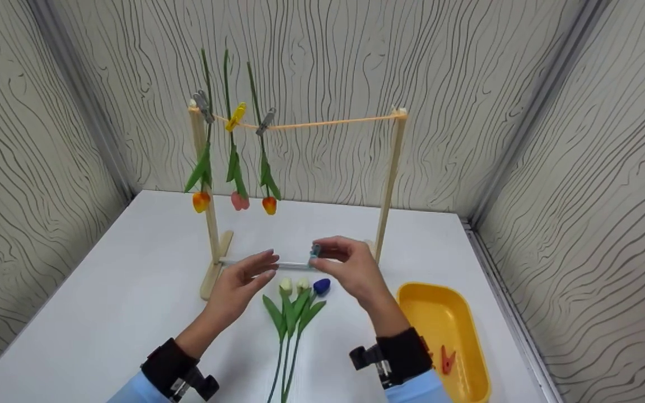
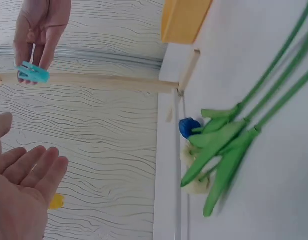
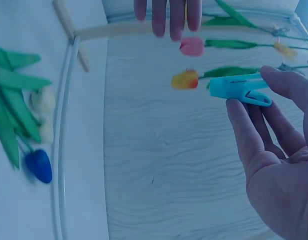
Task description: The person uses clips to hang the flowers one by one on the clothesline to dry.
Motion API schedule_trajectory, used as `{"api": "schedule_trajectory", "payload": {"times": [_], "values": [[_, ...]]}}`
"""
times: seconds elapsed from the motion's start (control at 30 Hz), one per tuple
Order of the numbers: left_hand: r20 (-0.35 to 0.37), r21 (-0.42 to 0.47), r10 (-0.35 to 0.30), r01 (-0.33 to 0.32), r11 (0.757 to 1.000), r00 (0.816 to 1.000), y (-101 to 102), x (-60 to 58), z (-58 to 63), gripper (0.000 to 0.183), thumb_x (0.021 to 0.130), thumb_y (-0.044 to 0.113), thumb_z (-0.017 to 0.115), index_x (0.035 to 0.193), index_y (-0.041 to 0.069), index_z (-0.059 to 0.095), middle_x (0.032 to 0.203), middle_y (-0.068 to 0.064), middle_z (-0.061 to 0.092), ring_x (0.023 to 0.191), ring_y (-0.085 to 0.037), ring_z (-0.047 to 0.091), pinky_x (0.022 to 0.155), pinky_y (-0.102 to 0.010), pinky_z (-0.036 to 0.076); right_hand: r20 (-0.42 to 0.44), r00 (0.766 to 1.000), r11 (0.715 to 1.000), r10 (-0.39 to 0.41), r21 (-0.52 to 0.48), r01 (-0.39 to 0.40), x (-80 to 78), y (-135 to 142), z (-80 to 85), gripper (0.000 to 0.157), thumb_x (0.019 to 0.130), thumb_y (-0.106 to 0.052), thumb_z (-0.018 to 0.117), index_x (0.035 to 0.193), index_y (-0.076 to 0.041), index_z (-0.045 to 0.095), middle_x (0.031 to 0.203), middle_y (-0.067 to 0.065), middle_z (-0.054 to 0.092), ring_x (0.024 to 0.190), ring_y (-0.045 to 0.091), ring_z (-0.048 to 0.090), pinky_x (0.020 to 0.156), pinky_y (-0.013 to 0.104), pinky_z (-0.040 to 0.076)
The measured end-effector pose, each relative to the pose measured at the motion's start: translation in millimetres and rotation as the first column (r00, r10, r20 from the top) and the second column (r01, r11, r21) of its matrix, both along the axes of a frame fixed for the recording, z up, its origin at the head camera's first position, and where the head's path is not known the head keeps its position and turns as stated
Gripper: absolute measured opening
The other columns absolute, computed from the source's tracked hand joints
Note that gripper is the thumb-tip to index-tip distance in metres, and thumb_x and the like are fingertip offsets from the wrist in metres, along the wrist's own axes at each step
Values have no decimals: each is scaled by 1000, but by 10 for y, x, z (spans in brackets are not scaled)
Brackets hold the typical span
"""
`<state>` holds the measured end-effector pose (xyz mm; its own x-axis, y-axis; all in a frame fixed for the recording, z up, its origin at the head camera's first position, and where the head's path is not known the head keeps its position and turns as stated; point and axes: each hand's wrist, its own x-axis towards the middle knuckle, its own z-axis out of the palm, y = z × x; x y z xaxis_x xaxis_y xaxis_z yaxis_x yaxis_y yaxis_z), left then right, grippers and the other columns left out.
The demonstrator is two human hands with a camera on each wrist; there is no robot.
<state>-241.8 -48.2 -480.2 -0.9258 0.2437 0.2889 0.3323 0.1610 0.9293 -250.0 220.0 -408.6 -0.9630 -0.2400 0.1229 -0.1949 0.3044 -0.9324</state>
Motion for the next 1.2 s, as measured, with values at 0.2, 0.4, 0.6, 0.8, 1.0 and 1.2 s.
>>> {"api": "schedule_trajectory", "payload": {"times": [0.2,0.4,0.6,0.8,1.0,1.2], "values": [[29,82,-16,13,997,999,72,68,101,42,104,23,75,145,14,70,135,-8,79,126,-25,77,104,-25,62,-23,992,991,128,-33,-129,27,-285,-16,40,100,-15,80,136,-1,72,132,23,73,120,22,74,104,21,60],[-18,90,47,-45,995,999,139,87,121,28,102,21,78,129,15,80,120,-5,84,110,-20,81,96,-22,64,-3,990,988,140,-62,-140,27,-394,-57,40,99,-13,79,137,0,71,133,21,73,121,18,73,103,21,61],[-19,126,84,-81,989,996,208,95,122,24,100,19,79,123,14,83,116,-6,85,106,-19,83,94,-22,65,-3,994,991,113,-65,-113,48,-452,-46,45,99,-13,79,142,-1,69,138,20,71,125,20,72,104,19,60],[64,242,70,-83,967,996,244,102,140,20,98,13,81,118,8,83,112,-13,84,102,-21,84,91,-23,66,-28,998,993,47,-106,-50,69,-507,16,57,98,-12,81,151,-3,61,150,19,66,140,31,66,107,19,58],[78,260,78,-96,961,994,256,97,149,19,97,13,82,115,8,84,110,-14,84,101,-22,84,90,-24,66,-31,997,993,76,-92,-78,68,-527,57,56,98,-13,81,150,-3,63,148,19,69,139,32,67,108,20,58],[80,278,85,-105,955,993,251,105,130,18,97,14,83,114,8,83,108,-14,85,100,-22,84,90,-24,66,0,998,998,62,-21,-62,79,-539,73,42,98,-20,83,137,-6,75,131,17,78,121,25,74,102,20,61]]}}
